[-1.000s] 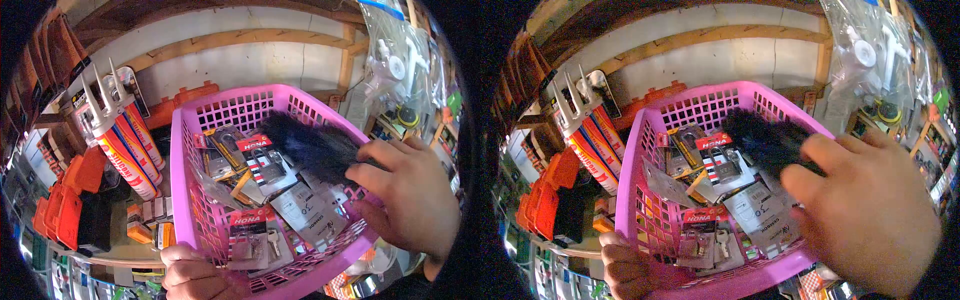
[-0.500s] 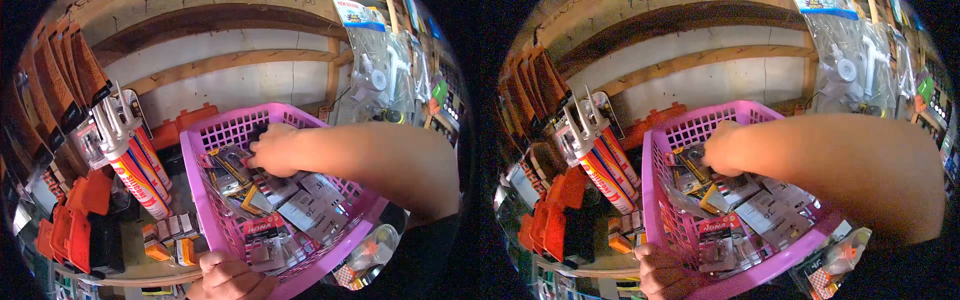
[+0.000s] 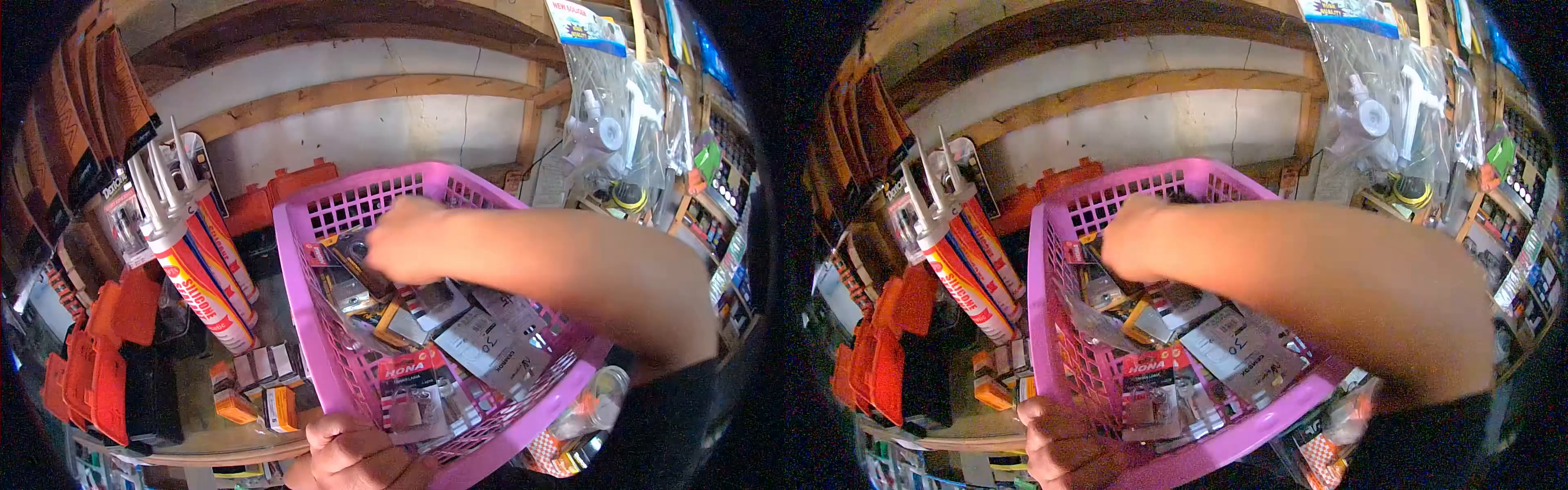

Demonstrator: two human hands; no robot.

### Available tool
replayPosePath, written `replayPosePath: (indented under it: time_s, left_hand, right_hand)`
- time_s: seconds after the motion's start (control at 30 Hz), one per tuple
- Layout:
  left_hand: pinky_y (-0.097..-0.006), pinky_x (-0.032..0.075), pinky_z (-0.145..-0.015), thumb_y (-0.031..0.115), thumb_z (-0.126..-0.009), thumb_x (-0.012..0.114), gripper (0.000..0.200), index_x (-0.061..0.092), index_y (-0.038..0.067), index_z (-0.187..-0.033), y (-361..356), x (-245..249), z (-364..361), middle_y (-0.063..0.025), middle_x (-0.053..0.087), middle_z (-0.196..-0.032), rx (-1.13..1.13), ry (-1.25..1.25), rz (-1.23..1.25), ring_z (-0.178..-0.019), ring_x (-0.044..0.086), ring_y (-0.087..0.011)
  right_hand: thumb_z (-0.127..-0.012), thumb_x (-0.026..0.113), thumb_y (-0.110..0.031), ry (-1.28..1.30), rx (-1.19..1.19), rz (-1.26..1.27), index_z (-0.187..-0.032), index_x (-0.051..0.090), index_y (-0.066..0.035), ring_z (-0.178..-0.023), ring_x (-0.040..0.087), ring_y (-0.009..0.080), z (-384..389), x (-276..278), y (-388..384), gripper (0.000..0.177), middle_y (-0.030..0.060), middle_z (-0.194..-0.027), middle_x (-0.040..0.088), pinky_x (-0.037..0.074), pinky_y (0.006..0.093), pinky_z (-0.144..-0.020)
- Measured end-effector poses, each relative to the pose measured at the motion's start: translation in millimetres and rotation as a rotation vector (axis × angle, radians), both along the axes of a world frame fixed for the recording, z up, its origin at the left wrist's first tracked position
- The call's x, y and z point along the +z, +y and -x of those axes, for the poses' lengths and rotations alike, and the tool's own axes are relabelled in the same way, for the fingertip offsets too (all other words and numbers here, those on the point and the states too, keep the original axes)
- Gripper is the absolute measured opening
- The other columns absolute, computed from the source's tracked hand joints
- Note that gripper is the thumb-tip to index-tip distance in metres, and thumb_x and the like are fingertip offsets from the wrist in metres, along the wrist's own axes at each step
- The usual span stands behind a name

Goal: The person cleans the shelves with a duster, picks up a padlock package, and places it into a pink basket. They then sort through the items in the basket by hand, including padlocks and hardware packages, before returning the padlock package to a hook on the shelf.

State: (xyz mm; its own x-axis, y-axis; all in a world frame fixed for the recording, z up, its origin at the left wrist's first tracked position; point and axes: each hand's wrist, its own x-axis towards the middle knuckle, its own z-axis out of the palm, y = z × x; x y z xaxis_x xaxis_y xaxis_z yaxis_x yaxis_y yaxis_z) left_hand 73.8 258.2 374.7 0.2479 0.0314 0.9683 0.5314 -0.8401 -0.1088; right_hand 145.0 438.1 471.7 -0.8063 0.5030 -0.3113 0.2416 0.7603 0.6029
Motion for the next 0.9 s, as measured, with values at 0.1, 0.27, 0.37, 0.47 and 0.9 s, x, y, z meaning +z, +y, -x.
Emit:
replayPosePath:
  time_s: [0.1,0.27,0.37,0.47,0.9]
  left_hand:
    - [-0.0347,0.037,-0.063,0.019,-0.062,0.061,0.019,0.061,0.002,-0.069,1,-1,1,-0.0050,0.052,-0.066,0.014,0.003,-0.026,-0.060,0.049,-0.0195]
    - [-0.0395,0.035,-0.070,0.027,-0.069,0.057,0.026,0.058,0.002,-0.069,7,-16,2,-0.0068,0.052,-0.065,0.035,-0.001,-0.105,-0.060,0.050,-0.0218]
    - [-0.0439,0.035,-0.080,0.029,-0.068,0.057,0.028,0.058,0.001,-0.072,7,-18,3,-0.0080,0.052,-0.065,0.000,0.015,-0.101,-0.062,0.053,-0.0240]
    - [-0.0419,0.036,-0.074,0.025,-0.068,0.056,0.024,0.058,0.001,-0.071,9,-15,3,-0.0073,0.052,-0.066,-0.005,0.021,-0.118,-0.061,0.051,-0.0230]
    - [-0.0373,0.037,-0.065,0.024,-0.065,0.055,0.023,0.057,0.002,-0.069,11,-16,-3,-0.0055,0.050,-0.063,-0.013,-0.050,-0.137,-0.058,0.050,-0.0208]
  right_hand:
    - [-0.073,0.055,-0.019,-0.058,0.018,0.025,-0.111,0.058,-0.026,-0.091,0.061,0.0223,39,-27,24,0.038,0.0064,-0.107,0.061,0.049,0.0369,-0.075]
    - [-0.072,0.057,-0.022,0.199,-0.110,-0.003,-0.103,0.062,-0.026,-0.086,0.062,0.0254,37,-26,53,0.031,0.0064,-0.100,0.063,0.050,0.0391,-0.069]
    - [-0.073,0.056,-0.023,0.201,-0.124,-0.005,-0.096,0.066,-0.017,-0.086,0.062,0.0263,25,-10,62,0.026,0.0088,-0.097,0.064,0.050,0.0395,-0.069]
    - [-0.072,0.055,-0.021,0.225,-0.187,0.016,-0.092,0.066,-0.010,-0.087,0.062,0.0263,26,-16,71,0.025,0.0106,-0.096,0.064,0.050,0.0394,-0.069]
    - [-0.079,0.054,-0.046,0.451,-0.044,0.061,-0.098,0.065,-0.009,-0.093,0.060,0.0262,37,-51,51,0.043,0.0097,-0.101,0.062,0.046,0.0383,-0.081]
